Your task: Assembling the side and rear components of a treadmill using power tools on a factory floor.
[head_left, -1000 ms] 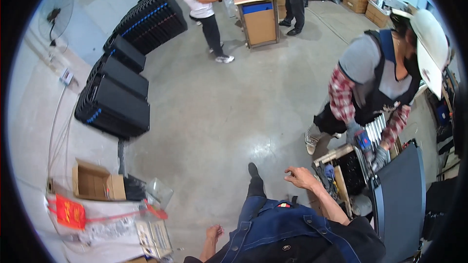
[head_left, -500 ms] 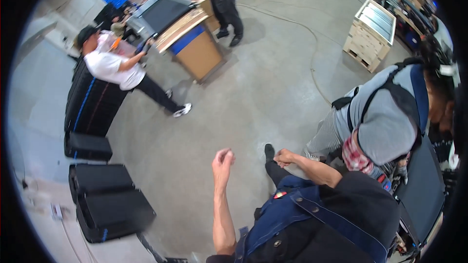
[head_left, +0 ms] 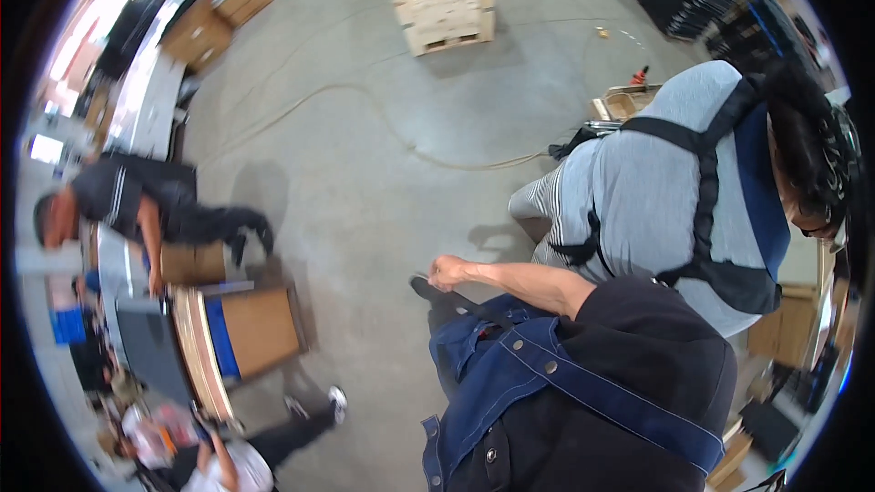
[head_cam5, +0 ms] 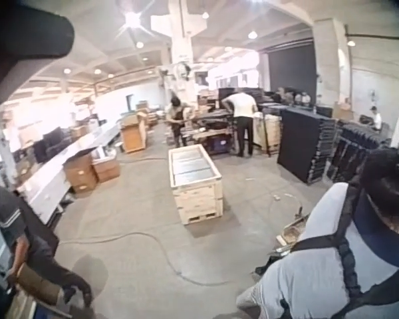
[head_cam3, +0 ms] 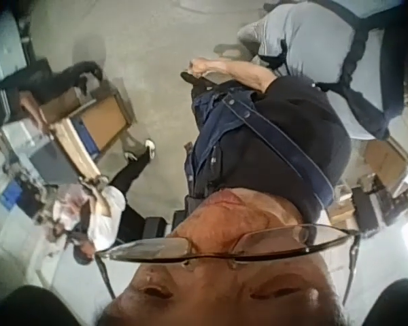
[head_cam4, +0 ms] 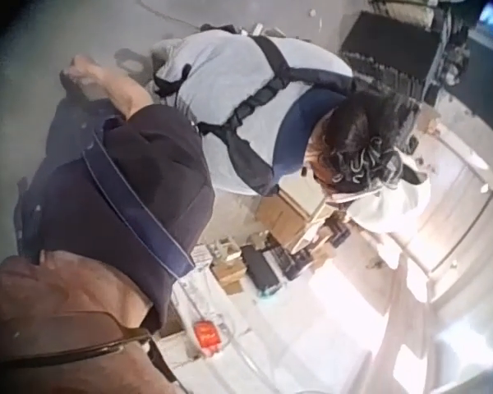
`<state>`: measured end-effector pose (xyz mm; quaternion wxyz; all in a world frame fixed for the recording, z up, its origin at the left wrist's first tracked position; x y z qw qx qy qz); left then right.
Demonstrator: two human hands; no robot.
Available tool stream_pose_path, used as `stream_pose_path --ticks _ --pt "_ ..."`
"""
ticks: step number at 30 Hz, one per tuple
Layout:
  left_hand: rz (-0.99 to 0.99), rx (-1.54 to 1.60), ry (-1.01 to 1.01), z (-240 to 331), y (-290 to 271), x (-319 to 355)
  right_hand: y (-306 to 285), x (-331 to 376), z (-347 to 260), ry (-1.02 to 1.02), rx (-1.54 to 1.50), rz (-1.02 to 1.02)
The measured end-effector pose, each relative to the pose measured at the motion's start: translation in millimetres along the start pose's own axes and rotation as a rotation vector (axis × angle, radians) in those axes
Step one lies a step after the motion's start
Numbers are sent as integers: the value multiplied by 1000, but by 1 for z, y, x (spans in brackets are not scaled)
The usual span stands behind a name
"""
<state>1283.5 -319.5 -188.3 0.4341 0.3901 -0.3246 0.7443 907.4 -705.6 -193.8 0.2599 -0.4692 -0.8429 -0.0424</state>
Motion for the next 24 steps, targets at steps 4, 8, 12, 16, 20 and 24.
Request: stream_pose_path --ticks 4,8,12,16,20,24 --pt "-212 -131 -16 135 6 -120 -108 -37 59 160 -186 233" --pt "-500 -294 12 337 217 -264 -232 -36 133 383 -75 488" --pt "-669 -386 11 537 402 -349 -333 -31 125 459 -229 612" --pt "-429 -656 420 735 674 -360 -444 -9 156 493 -532 946" --pt "-524 -699 552 804 953 -275 -571 -7 194 338 -608 1122" --pt "-1137 -749 232 787 1130 -271 -767 18 185 263 -234 1178"
Point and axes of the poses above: each hand's wrist, its own x-axis away from the middle knuckle, its own y-axis out of the palm, z = x × y, the point moved 7 cm from there along -x, towards the middle knuckle, and after that the axes turned 9 degrees about -y, right-handed, at the moved point
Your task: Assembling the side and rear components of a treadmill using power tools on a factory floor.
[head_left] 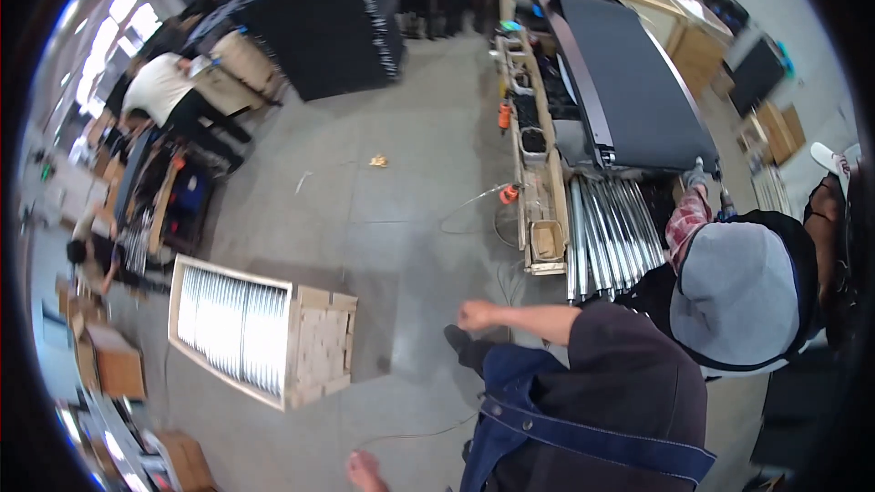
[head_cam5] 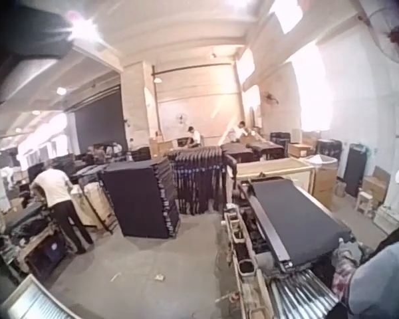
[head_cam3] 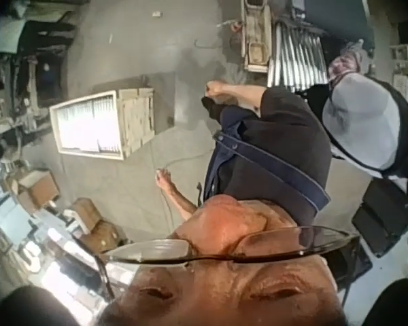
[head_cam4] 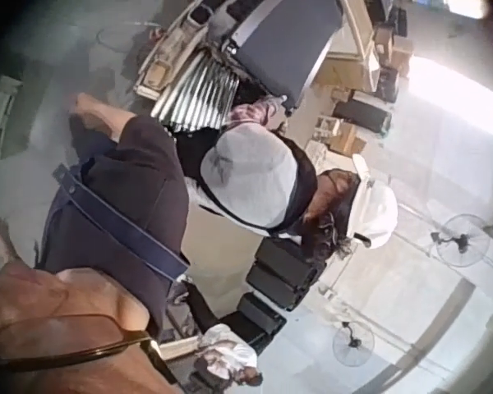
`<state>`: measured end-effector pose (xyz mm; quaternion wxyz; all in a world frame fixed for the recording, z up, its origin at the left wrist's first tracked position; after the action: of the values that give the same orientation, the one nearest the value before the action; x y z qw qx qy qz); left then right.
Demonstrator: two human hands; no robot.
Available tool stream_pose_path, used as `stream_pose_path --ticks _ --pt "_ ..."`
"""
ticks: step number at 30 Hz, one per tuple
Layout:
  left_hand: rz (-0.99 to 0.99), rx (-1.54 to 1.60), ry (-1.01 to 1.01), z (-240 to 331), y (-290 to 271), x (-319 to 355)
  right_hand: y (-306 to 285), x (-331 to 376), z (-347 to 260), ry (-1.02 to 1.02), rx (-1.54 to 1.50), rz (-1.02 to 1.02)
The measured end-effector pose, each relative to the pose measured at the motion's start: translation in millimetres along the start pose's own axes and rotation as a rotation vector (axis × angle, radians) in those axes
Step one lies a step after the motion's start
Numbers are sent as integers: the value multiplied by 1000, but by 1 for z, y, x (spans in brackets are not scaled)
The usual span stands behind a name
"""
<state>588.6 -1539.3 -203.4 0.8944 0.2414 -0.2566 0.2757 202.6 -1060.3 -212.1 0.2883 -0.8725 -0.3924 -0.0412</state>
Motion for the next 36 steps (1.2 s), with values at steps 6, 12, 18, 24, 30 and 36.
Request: stream_pose_path --ticks 6,12,18,24,30,36 --pt "-124 -124 -398 31 194 -191 -192 -86 -84 53 198 420" --pt "-138 -472 -452 129 335 -403 -255 -128 -13 266 613 267" --pt "-117 -757 -442 230 477 -601 -321 -163 46 454 72 436" --pt "-121 -1045 -425 296 645 -766 -456 -194 62 460 -350 941" --pt "-474 -830 -187 332 1013 -893 -697 -179 109 360 -906 1562" --pt "-690 -1065 -127 272 1316 -790 -842 -97 309 832 -274 1828"
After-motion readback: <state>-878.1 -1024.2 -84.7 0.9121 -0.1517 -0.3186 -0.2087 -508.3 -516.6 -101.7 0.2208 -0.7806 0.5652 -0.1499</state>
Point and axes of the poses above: each hand's wrist, its own x-axis away from the middle knuckle, its own y-axis out of the palm, z = x × y, the point moved 7 cm from there along -x, towards the middle knuckle, and after that the axes turned 9 degrees about -y, right-handed, at the moved point
